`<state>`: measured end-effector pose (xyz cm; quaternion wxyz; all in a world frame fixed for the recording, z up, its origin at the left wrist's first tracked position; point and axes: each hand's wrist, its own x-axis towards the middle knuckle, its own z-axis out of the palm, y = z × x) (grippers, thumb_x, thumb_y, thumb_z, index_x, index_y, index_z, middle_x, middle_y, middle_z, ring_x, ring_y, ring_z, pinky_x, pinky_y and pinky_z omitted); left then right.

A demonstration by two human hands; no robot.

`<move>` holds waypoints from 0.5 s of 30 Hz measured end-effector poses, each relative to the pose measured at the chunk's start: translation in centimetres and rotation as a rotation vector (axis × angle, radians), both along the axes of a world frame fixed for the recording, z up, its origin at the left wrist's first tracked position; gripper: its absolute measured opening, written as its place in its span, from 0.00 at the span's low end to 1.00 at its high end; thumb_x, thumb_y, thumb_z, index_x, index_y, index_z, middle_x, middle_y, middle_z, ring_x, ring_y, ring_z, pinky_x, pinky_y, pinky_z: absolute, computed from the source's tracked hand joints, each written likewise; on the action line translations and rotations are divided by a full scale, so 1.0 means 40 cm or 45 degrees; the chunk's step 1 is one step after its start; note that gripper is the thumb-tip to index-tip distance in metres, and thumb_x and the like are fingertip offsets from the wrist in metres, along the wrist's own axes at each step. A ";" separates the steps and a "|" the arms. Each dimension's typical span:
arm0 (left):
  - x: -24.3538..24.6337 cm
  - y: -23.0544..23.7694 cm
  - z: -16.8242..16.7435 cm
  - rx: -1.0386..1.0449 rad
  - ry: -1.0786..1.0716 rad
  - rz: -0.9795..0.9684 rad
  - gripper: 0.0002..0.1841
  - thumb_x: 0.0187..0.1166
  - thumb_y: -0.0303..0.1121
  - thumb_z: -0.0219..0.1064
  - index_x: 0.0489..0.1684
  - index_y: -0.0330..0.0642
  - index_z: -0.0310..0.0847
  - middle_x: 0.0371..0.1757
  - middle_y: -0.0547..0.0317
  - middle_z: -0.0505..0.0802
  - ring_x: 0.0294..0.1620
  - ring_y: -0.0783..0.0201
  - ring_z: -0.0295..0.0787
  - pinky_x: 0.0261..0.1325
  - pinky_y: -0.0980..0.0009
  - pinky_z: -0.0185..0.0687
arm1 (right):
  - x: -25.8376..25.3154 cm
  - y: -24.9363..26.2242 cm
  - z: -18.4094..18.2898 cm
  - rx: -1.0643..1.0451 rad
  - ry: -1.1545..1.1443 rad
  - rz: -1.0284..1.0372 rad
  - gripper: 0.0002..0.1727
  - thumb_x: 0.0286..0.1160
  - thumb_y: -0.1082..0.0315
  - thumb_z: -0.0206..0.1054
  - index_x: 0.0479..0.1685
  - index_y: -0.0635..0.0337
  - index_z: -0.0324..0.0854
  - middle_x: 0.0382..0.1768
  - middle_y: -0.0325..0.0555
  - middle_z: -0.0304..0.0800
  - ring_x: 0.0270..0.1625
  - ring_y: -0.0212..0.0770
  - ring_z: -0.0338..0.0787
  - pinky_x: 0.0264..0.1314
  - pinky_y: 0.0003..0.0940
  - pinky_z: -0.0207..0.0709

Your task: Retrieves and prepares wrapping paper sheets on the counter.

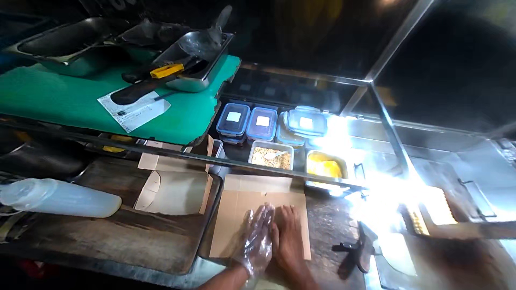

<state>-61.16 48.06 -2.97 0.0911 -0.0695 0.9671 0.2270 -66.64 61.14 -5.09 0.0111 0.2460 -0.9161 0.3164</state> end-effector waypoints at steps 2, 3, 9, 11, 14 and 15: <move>0.005 -0.003 0.004 0.041 0.047 0.062 0.34 0.87 0.43 0.46 0.94 0.40 0.54 0.94 0.50 0.62 0.96 0.51 0.49 0.94 0.38 0.36 | 0.006 -0.008 -0.037 0.104 0.107 0.061 0.41 0.89 0.37 0.34 0.84 0.55 0.73 0.84 0.55 0.73 0.91 0.58 0.63 0.93 0.65 0.49; -0.009 -0.005 -0.003 0.052 0.098 0.086 0.33 0.88 0.43 0.47 0.93 0.41 0.55 0.93 0.51 0.63 0.95 0.51 0.51 0.94 0.39 0.38 | -0.014 -0.012 -0.046 0.134 0.145 0.077 0.42 0.89 0.36 0.31 0.85 0.54 0.71 0.85 0.55 0.71 0.92 0.58 0.62 0.93 0.66 0.47; -0.106 -0.136 0.038 0.048 -0.056 0.036 0.31 0.81 0.48 0.63 0.85 0.54 0.72 0.84 0.56 0.79 0.86 0.50 0.69 0.87 0.42 0.58 | -0.016 -0.017 -0.014 0.227 -0.083 0.082 0.55 0.78 0.21 0.35 0.94 0.54 0.57 0.93 0.57 0.54 0.95 0.60 0.50 0.93 0.74 0.34; -0.187 -0.222 0.078 -0.007 -0.261 0.042 0.32 0.83 0.54 0.61 0.85 0.49 0.71 0.85 0.50 0.76 0.87 0.48 0.67 0.89 0.46 0.58 | -0.007 -0.022 -0.010 0.297 -0.105 0.109 0.56 0.76 0.19 0.35 0.95 0.53 0.53 0.94 0.55 0.50 0.96 0.58 0.47 0.92 0.75 0.31; -0.264 -0.272 0.094 -0.026 -0.451 -0.170 0.32 0.80 0.57 0.62 0.77 0.46 0.78 0.77 0.45 0.82 0.80 0.46 0.75 0.82 0.44 0.68 | -0.008 -0.023 -0.014 0.328 -0.069 0.122 0.58 0.73 0.17 0.34 0.96 0.51 0.52 0.95 0.54 0.50 0.96 0.57 0.47 0.92 0.75 0.31; -0.286 -0.283 0.091 0.026 -0.499 -0.222 0.30 0.79 0.56 0.64 0.74 0.46 0.80 0.73 0.44 0.86 0.77 0.45 0.80 0.79 0.42 0.71 | -0.010 -0.022 -0.020 0.316 -0.047 0.116 0.59 0.72 0.16 0.35 0.95 0.51 0.53 0.94 0.53 0.51 0.96 0.57 0.48 0.92 0.75 0.31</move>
